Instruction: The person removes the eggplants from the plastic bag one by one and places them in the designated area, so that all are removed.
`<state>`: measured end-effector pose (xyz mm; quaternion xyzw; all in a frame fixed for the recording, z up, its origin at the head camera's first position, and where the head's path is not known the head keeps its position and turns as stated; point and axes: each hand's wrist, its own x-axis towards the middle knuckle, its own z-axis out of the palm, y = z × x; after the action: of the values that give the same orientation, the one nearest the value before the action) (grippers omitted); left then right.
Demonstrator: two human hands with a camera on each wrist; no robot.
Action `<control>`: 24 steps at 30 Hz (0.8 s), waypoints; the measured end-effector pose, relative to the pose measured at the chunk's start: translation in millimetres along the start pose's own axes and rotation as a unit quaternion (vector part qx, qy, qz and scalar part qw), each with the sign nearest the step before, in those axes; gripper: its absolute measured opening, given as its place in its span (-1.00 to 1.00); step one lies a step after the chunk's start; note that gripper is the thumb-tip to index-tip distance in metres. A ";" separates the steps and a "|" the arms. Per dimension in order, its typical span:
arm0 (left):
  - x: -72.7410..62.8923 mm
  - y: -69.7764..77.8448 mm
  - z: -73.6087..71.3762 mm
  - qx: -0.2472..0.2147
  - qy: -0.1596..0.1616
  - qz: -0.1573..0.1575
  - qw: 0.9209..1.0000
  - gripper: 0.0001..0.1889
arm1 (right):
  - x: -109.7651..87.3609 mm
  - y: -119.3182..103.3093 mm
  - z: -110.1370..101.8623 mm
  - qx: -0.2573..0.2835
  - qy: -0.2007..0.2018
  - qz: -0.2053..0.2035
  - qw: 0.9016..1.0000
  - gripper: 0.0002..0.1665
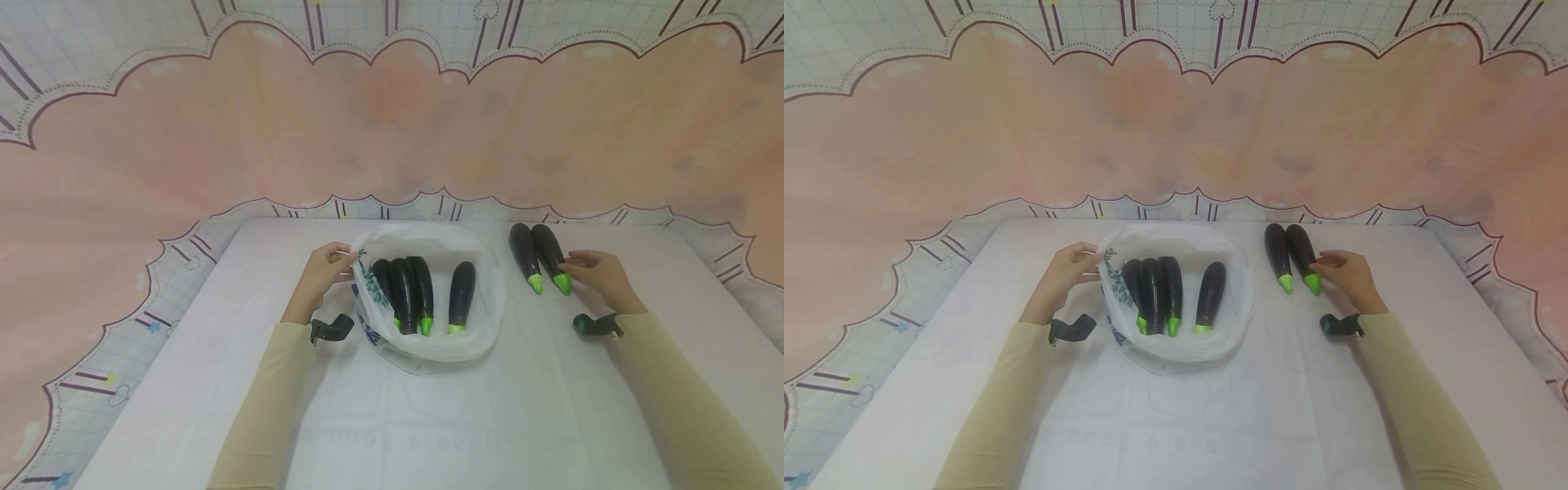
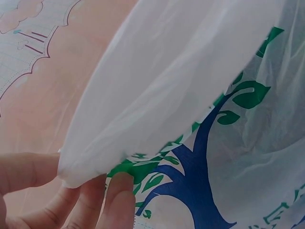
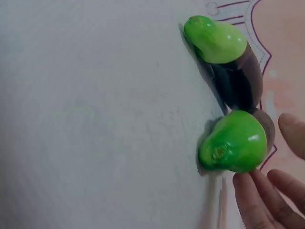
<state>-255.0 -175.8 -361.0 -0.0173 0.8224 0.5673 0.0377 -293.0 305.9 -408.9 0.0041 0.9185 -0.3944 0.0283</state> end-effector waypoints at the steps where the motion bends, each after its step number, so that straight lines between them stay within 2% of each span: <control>1: -0.1 0.0 0.0 0.000 0.000 0.000 1.000 -0.66 | 0.3 1.2 -1.0 0.001 -0.001 -0.005 1.000 -0.17; 5: -0.5 0.2 0.1 0.002 0.001 0.003 1.000 -0.66 | 1.1 5.4 -4.4 -0.007 -0.002 -0.020 1.000 -0.16; 15: 0.1 -0.7 0.7 -0.003 0.000 0.004 1.000 -0.66 | -1.7 9.3 -15.4 -0.022 0.016 -0.086 0.996 -0.30; 21: 1.6 -1.4 0.6 -0.001 0.000 0.003 1.000 -0.66 | -8.3 1.3 -17.1 0.038 -0.005 -0.148 0.988 -0.38; 24: 1.9 -1.4 0.5 -0.004 -0.001 0.002 1.000 -0.67 | -12.7 -8.2 -16.4 0.058 -0.022 -0.161 0.985 -0.40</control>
<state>-256.8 -175.9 -362.6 -0.0155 0.8201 0.5708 0.0369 -281.4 312.3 -390.9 -0.1513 0.8818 -0.4464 -0.0154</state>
